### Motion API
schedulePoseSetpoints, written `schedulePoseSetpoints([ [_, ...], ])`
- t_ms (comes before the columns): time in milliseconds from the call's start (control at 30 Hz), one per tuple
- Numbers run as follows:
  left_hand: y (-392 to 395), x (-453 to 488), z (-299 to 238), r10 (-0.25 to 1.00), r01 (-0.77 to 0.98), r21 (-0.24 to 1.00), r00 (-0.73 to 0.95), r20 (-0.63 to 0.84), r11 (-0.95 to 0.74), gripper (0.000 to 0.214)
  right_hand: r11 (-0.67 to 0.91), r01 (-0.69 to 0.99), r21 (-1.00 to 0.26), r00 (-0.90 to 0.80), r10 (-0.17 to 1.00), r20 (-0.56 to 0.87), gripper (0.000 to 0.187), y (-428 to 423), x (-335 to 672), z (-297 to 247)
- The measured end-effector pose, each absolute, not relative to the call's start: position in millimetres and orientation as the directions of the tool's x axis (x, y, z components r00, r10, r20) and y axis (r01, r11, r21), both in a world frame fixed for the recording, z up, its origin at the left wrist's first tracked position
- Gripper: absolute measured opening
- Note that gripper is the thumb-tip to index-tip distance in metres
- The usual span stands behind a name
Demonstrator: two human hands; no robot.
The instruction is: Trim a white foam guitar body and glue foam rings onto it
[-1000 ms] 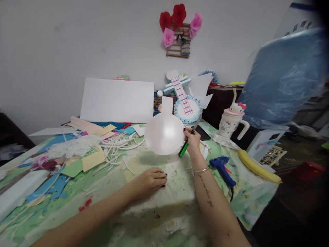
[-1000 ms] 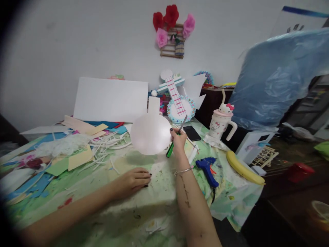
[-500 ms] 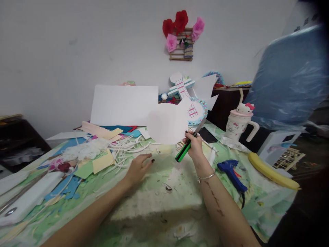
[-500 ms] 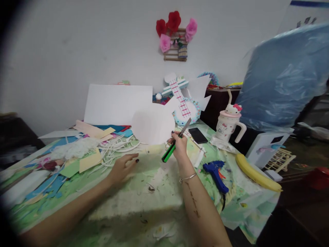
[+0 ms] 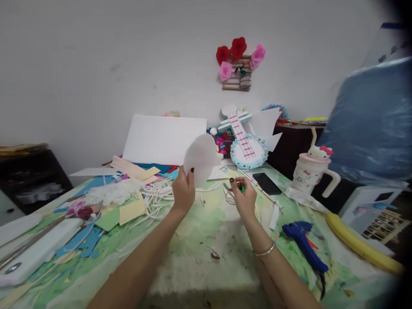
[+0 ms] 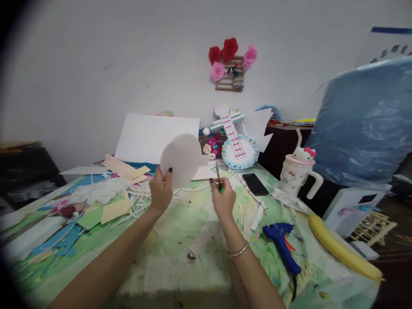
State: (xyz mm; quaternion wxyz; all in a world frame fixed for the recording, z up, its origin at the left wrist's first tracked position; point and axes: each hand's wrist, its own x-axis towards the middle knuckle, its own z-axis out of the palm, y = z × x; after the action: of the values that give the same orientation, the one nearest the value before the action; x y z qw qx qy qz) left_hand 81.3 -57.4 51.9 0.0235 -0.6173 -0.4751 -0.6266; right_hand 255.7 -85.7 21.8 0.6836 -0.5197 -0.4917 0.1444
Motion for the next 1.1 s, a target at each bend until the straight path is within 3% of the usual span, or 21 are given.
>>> schedulePoseSetpoints([
  [100,-63.5,76.0,56.8,0.5,0.861,0.251,0.004,0.866,-0.442,0.035,0.417,0.702,-0.577,0.204,0.659,0.724,0.031,-101.6,247.8,25.1],
  [200,-70.9,80.3,53.1,0.434,0.898,0.008,0.205,0.877,-0.439,0.03,0.414,0.815,-0.405,0.064,0.63,0.774,0.032,-113.2,234.7,26.0],
  [300,-77.6,85.9,46.3,0.342,0.869,-0.124,0.314,0.886,-0.479,0.028,0.372,0.873,-0.315,0.016,0.624,0.781,0.033,-117.1,226.6,25.8],
  [633,-90.8,84.9,36.0,0.257,0.805,-0.253,0.442,0.859,-0.536,0.026,0.36,0.919,-0.161,-0.1,0.607,0.789,0.032,-122.3,225.1,23.1],
  [1100,-93.9,79.8,34.8,0.202,0.754,-0.275,0.472,0.858,-0.596,0.022,0.336,0.926,-0.172,-0.09,0.64,0.763,0.031,-122.5,225.9,22.2],
])
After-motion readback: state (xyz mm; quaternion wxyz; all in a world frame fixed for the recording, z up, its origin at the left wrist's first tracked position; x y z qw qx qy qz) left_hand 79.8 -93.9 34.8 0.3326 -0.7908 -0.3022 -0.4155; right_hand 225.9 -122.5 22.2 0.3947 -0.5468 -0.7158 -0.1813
